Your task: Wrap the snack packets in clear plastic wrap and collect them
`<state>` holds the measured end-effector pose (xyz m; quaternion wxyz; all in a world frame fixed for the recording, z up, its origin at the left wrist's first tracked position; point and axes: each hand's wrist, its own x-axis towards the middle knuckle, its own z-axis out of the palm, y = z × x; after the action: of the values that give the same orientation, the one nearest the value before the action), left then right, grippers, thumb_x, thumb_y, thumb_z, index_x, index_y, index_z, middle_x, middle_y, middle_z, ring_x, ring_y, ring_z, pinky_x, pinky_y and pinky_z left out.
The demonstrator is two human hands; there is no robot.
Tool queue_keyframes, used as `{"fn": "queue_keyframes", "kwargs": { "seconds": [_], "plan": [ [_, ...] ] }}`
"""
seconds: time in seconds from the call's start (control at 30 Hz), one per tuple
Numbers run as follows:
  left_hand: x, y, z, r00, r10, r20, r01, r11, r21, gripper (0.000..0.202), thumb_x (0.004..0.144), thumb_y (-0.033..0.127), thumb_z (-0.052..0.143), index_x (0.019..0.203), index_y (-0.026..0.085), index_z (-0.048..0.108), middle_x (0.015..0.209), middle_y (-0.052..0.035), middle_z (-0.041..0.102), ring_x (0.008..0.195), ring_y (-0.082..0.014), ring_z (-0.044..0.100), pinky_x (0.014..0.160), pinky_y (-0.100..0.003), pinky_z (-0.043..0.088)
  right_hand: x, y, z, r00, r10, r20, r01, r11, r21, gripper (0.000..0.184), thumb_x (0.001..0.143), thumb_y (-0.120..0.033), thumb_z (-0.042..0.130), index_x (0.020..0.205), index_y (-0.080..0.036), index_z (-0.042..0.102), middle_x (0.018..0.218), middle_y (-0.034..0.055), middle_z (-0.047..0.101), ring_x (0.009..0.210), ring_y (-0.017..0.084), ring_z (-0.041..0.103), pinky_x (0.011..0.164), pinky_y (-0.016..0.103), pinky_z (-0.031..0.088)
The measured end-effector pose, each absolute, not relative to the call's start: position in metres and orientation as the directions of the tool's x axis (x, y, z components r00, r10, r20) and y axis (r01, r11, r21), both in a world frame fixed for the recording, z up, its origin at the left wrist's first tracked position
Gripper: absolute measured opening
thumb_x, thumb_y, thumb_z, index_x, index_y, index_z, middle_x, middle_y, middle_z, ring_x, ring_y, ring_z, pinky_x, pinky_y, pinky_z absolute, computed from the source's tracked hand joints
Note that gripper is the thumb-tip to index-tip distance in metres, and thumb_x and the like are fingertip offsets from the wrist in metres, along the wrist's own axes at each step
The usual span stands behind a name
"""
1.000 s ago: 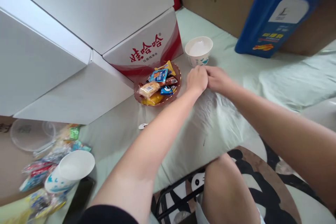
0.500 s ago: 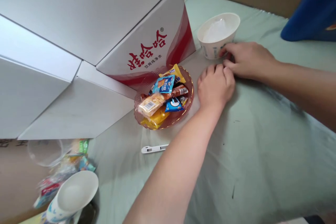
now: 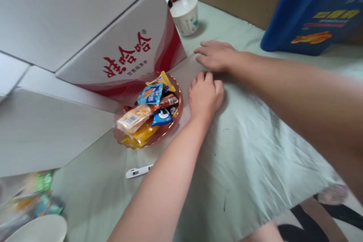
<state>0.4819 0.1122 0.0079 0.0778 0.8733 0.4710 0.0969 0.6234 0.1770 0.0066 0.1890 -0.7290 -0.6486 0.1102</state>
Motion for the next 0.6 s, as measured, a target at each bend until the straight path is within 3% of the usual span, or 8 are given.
{"fn": "queue_keyframes", "kwargs": {
  "seconds": [0.13,0.3,0.6],
  "plan": [
    [0.484,0.114,0.006,0.553,0.826,0.107,0.795,-0.562,0.229,0.031,0.1,0.026,0.035,0.115,0.022,0.062,0.13,-0.0084,0.066,0.126,-0.0257,0.057,0.107,-0.039,0.045,0.626,0.168,-0.014,0.153,0.981,0.122,0.943,-0.108,-0.314,0.046,0.103,-0.031,0.032,0.135,-0.021,0.063,0.15,0.0112,0.055,0.139,0.033,0.047,0.113,0.055,0.033],
    [0.483,0.113,0.005,0.517,0.847,0.127,0.815,-0.532,0.232,0.032,0.097,0.026,0.042,0.124,0.02,0.059,0.142,-0.0111,0.059,0.132,-0.0271,0.054,0.11,-0.039,0.043,0.626,0.164,-0.031,0.159,0.955,0.25,0.953,-0.082,-0.292,0.043,0.098,-0.028,0.034,0.127,-0.027,0.066,0.14,0.008,0.063,0.13,0.032,0.052,0.108,0.054,0.035],
    [0.491,0.106,0.009,0.476,0.872,0.116,0.83,-0.488,0.271,0.038,0.095,0.027,0.048,0.127,0.008,0.059,0.129,-0.0174,0.066,0.128,-0.0297,0.058,0.11,-0.04,0.046,0.615,0.152,-0.01,0.176,0.961,0.213,0.959,-0.118,-0.258,0.042,0.095,-0.024,0.044,0.13,-0.022,0.067,0.138,0.0127,0.065,0.127,0.031,0.056,0.101,0.051,0.04]
  ]
}}
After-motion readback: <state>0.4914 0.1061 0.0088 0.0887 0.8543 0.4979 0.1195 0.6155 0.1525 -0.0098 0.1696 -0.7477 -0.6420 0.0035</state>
